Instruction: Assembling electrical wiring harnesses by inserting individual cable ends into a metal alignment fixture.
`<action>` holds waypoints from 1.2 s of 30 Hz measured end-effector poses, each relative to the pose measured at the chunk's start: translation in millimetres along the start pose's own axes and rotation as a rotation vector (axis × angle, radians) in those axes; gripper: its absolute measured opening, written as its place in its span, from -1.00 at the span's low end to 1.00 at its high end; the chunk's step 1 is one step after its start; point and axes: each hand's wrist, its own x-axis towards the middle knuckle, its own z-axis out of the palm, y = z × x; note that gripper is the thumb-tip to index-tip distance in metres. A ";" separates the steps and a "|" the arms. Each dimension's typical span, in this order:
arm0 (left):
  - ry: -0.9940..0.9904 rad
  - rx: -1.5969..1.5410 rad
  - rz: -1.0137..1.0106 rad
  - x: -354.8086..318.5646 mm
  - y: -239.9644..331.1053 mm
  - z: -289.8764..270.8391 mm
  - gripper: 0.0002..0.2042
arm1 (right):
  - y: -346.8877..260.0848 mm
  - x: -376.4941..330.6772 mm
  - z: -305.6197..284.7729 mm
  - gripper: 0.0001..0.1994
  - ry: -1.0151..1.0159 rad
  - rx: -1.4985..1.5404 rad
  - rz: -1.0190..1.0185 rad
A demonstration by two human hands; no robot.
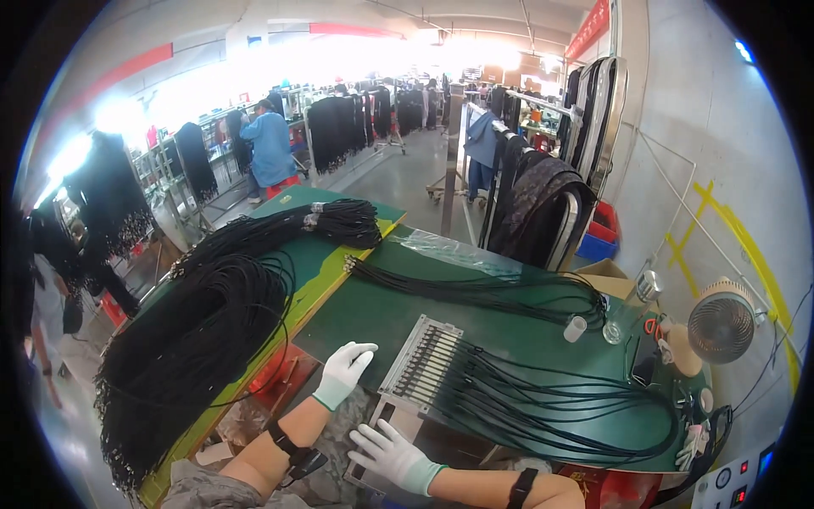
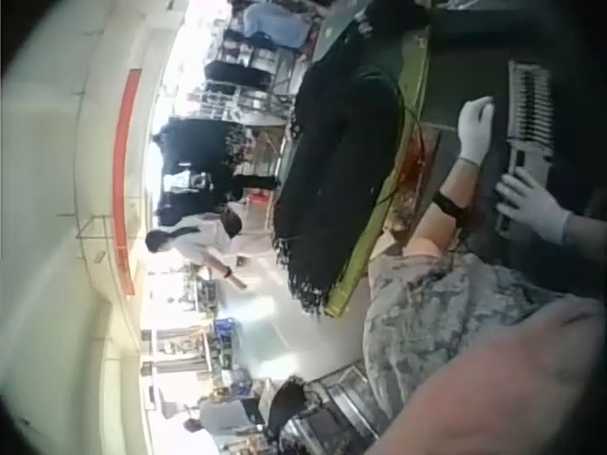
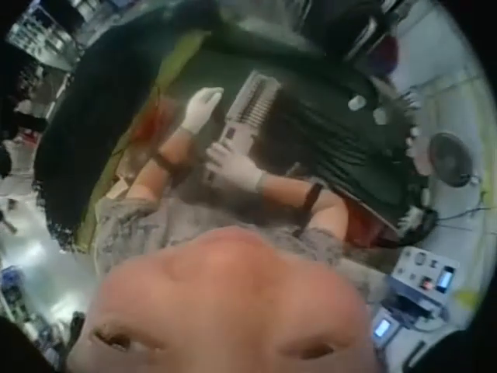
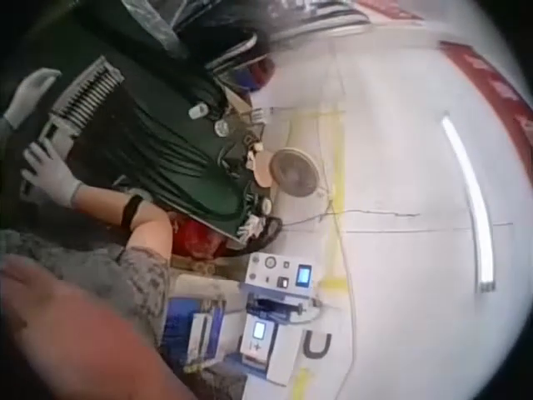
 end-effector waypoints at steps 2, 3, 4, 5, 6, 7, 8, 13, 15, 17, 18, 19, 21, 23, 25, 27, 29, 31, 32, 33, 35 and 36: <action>0.014 -0.049 -0.021 -2.3 -0.7 1.1 -0.83 | -1.3 2.0 -2.8 -0.51 0.008 0.009 0.023; 0.010 -0.053 -0.026 -3.1 -2.1 1.2 -0.83 | -0.3 -0.6 -5.8 -0.52 0.041 0.023 -0.017; 0.026 -0.095 -0.010 -2.9 -4.8 1.1 -0.84 | 1.4 -4.2 -8.7 -0.52 0.073 0.040 -0.054; 0.039 -0.139 0.003 -1.8 -8.6 1.8 -0.84 | 3.1 -7.3 -11.8 -0.53 0.104 0.060 -0.086; 0.046 -0.188 0.005 -3.8 -12.1 5.3 -0.85 | 6.0 -7.8 -21.3 -0.53 0.090 0.079 -0.068; 0.040 -0.294 -0.053 -5.4 -15.9 4.4 -0.82 | 11.7 -3.2 -37.0 -0.50 0.229 0.124 -0.052; 0.023 -0.409 -0.120 -4.7 -13.3 4.2 -0.80 | 15.8 1.5 -60.1 -0.47 0.360 0.170 -0.015; 0.021 -0.242 -0.087 3.8 -8.3 -9.3 -0.79 | 74.2 2.1 -109.7 -0.41 0.856 0.681 0.728; 0.004 -0.258 -0.093 3.9 -9.1 -1.1 -0.79 | 121.2 -8.4 -105.2 -0.43 0.950 0.852 0.855; 0.010 -0.267 -0.095 5.2 -10.1 3.6 -0.79 | 152.2 -26.0 -88.3 -0.46 0.906 1.011 0.944; 0.005 -0.272 -0.093 5.4 -8.0 6.5 -0.79 | 168.5 -39.9 -72.4 -0.45 0.723 0.864 1.001; -0.001 -0.280 -0.096 6.9 -4.6 8.2 -0.79 | 184.4 -52.8 -58.7 -0.43 0.540 0.714 1.045; 0.019 -0.260 -0.126 0.7 -3.0 -4.5 -0.80 | 191.0 -49.7 -49.2 -0.42 0.346 0.589 1.039; 0.050 -0.296 -0.156 -5.0 1.9 -12.3 -0.81 | 175.2 -29.0 -43.5 -0.39 0.382 0.287 0.923; 0.078 -0.240 -0.119 -7.5 -4.2 -9.8 -0.82 | 160.2 -2.8 -39.4 -0.37 0.348 0.136 0.806; 0.164 -0.068 0.118 -10.7 -8.5 -1.2 -0.83 | 147.2 19.8 -45.6 -0.34 0.210 0.163 0.723; 0.206 -0.023 0.073 -7.3 -5.4 11.2 -0.84 | 149.8 26.2 -29.2 -0.28 0.153 0.141 0.617; 0.238 -0.096 0.029 -7.0 2.6 21.5 -0.83 | 143.4 30.2 -24.0 -0.26 -0.050 0.025 0.696; 0.243 -0.110 0.024 -6.9 1.1 19.3 -0.83 | 148.8 42.6 -25.0 -0.26 -0.044 0.036 0.640; 0.268 -0.089 0.006 -7.4 -0.1 17.5 -0.83 | 154.5 47.0 -25.0 -0.25 -0.048 -0.021 0.664; 0.287 -0.102 0.023 -13.7 -2.7 11.3 -0.83 | 166.7 53.5 -23.3 -0.24 -0.059 -0.064 0.653; 0.291 -0.117 0.042 -12.7 -4.7 9.7 -0.83 | 178.1 56.1 -24.1 -0.25 -0.076 -0.071 0.705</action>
